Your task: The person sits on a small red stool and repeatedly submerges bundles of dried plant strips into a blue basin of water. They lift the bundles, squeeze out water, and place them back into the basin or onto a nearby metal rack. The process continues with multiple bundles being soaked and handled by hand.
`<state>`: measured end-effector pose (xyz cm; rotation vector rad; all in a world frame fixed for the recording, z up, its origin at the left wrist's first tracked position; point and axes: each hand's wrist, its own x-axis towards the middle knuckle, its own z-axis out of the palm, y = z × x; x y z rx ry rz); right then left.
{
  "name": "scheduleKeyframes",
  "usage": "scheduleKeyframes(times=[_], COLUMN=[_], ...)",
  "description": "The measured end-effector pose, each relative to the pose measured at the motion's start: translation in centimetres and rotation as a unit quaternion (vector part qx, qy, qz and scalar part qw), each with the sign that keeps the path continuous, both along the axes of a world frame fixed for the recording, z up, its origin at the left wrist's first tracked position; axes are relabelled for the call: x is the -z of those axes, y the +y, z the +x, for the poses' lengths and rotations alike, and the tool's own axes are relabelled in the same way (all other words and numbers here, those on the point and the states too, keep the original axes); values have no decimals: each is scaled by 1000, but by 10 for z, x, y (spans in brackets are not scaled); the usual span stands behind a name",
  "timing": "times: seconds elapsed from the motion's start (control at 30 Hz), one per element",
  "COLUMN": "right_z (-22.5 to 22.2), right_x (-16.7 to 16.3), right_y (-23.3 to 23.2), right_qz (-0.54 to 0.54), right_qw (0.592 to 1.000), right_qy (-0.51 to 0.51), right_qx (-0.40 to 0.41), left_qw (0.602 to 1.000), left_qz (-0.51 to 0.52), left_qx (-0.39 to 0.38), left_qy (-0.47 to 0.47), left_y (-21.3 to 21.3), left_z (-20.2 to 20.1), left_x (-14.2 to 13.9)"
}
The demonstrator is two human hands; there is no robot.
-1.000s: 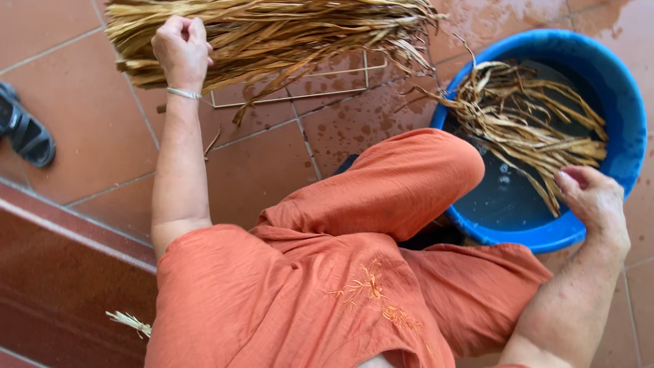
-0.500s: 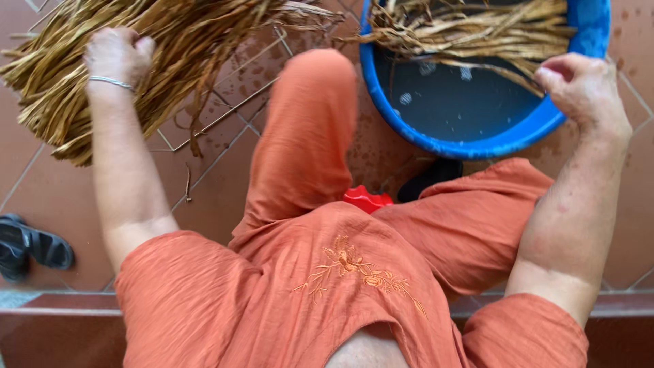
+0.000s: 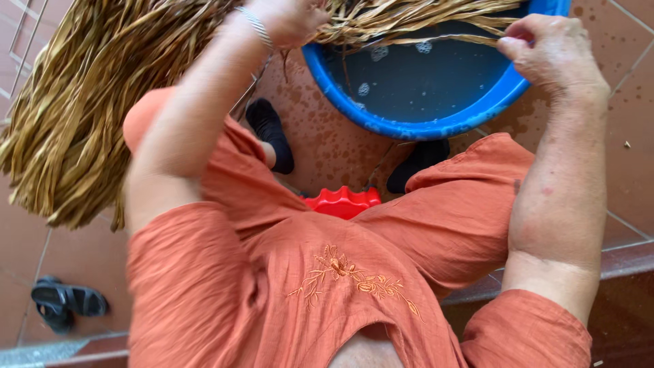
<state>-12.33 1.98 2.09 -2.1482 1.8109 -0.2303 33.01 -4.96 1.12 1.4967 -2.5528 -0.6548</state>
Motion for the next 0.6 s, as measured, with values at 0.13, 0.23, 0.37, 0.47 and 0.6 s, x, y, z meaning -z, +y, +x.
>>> scheduleKeyframes(times=[0.13,0.23,0.37,0.47,0.6], right_z=[5,5,-9,-21,-38], right_x=[-3,-5,4,12,18], right_y=[-10,-19,-20,-20,-20], right_qz=[12,13,20,87,117], right_qw=[1000,1000,999,993,987], right_qy=[8,22,26,26,-12], right_qx=[4,9,12,68,107], left_qw=[994,995,993,986,983], left_qz=[36,45,-54,-134,163], left_qx=[84,49,94,93,-6], left_qy=[-67,-76,-48,-9,-89], left_y=[-19,-10,-1,-2,-1], left_z=[-96,-148,-197,-231,-258], left_x=[88,130,157,167,173])
